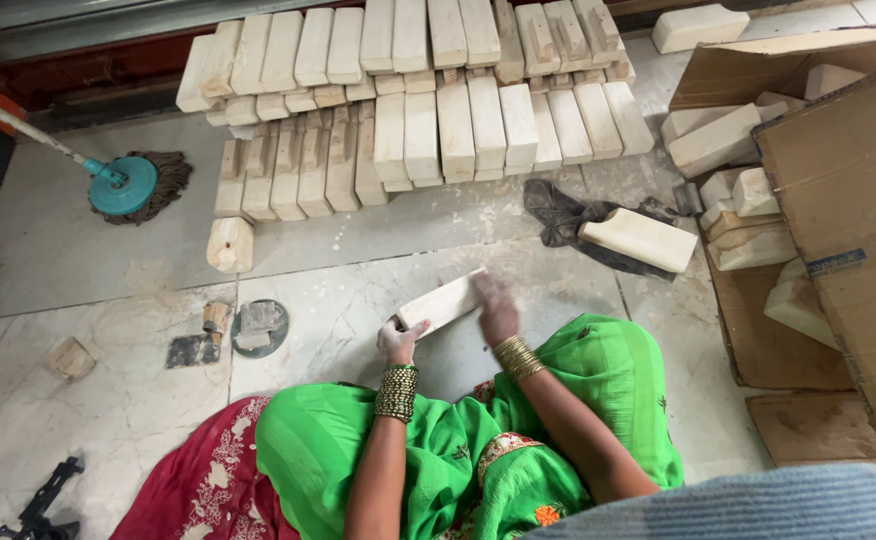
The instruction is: The person sits on the floor and rubs the surfaces of white foam blocks by hand to smooth them, turning each block over to work different sides. Finished blocks are stacked in rows on the floor and some are placed into a cardboard box.
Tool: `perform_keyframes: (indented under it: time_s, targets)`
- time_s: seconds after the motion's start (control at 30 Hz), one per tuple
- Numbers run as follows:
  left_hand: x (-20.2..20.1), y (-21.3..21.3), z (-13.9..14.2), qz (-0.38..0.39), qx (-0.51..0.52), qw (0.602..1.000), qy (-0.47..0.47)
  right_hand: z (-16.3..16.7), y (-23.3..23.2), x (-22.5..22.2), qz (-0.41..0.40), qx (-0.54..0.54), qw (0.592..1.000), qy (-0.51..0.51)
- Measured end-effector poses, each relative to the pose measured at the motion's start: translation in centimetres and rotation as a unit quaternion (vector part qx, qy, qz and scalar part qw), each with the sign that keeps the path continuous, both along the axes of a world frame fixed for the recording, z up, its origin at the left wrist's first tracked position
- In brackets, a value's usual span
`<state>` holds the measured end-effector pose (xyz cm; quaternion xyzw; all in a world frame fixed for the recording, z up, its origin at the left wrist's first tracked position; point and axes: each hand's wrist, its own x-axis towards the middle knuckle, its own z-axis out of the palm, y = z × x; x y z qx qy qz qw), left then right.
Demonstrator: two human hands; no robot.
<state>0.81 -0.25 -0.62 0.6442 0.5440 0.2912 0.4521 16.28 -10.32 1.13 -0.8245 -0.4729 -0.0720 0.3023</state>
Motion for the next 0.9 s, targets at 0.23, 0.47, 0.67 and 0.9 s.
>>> perform_keyframes:
  time_s: [0.23, 0.47, 0.67, 0.9]
  targets:
    - [0.5, 0.2, -0.1, 0.035, -0.019, 0.999, 0.007, 0.3, -0.7, 5.5, -0.083, 0.148, 0.972, 0.162]
    - [1.0, -1.1, -0.5, -0.042, 0.131, 0.990, 0.043, 1.0, -0.7, 4.5, 0.002, 0.223, 0.852, 0.474]
    - [1.6, -1.7, 0.0, -0.040, 0.195, 0.980, 0.023, 0.7, -0.5, 4.5, 0.014, 0.118, 0.976, 0.184]
    - [1.9, -1.5, -0.3, -0.035, 0.214, 0.976, 0.001, 0.9, -0.7, 3.2, 0.062, 0.085, 0.986, 0.132]
